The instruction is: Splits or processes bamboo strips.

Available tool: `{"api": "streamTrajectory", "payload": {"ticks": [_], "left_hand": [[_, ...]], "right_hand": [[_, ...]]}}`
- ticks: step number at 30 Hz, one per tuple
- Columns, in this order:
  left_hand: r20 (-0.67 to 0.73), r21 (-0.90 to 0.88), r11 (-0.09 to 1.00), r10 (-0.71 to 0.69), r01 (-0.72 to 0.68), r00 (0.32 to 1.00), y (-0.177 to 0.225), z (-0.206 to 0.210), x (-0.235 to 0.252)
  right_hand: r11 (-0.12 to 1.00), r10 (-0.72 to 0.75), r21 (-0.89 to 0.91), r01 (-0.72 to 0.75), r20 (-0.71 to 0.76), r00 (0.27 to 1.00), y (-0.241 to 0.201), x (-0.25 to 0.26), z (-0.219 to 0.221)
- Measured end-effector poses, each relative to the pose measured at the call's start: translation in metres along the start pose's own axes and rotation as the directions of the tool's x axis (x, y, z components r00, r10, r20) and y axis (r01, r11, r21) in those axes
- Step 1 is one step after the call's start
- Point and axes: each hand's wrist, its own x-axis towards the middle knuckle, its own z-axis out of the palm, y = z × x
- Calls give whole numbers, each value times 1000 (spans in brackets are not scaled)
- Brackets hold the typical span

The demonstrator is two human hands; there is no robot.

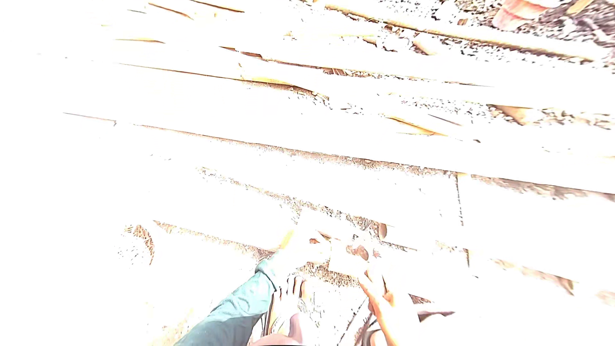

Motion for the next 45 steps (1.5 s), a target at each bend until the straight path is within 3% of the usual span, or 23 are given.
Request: {"api": "streamTrajectory", "payload": {"ticks": [4, 7, 11, 17, 22, 29, 37, 41, 45], "left_hand": [[24, -52, 997, 61, -59, 998, 19, 16, 7], [8, 69, 987, 148, -149, 989, 36, 30, 13], [135, 221, 953, 180, -206, 974, 55, 46, 23], [6, 224, 938, 271, -265, 963, 56, 69, 22], [109, 318, 889, 313, -331, 944, 80, 101, 36], [201, 216, 941, 217, -259, 955, 94, 106, 56], [169, 109, 936, 315, -336, 934, 86, 101, 54], [149, -20, 975, 222, -221, 964, 83, 92, 53], [163, 2, 979, 203, -206, 965, 75, 95, 63]], "right_hand": [[996, 84, 31, -83, -31, 996, 1, -13, 1], [982, 114, 165, -95, -113, 987, 10, -20, -3], [971, 152, 214, -108, -201, 968, 22, -32, -20], [952, 227, 262, -157, -260, 939, 36, -43, -35], [950, 216, 282, -133, -289, 933, 34, -41, -40], [958, 239, 242, -153, -378, 895, 34, -31, -43], [996, 82, -9, -91, -365, 927, 57, -3, -47], [995, 92, -14, -104, -358, 929, 64, -2, -48], [993, 117, 50, -106, -332, 936, 64, -2, -51]]}}
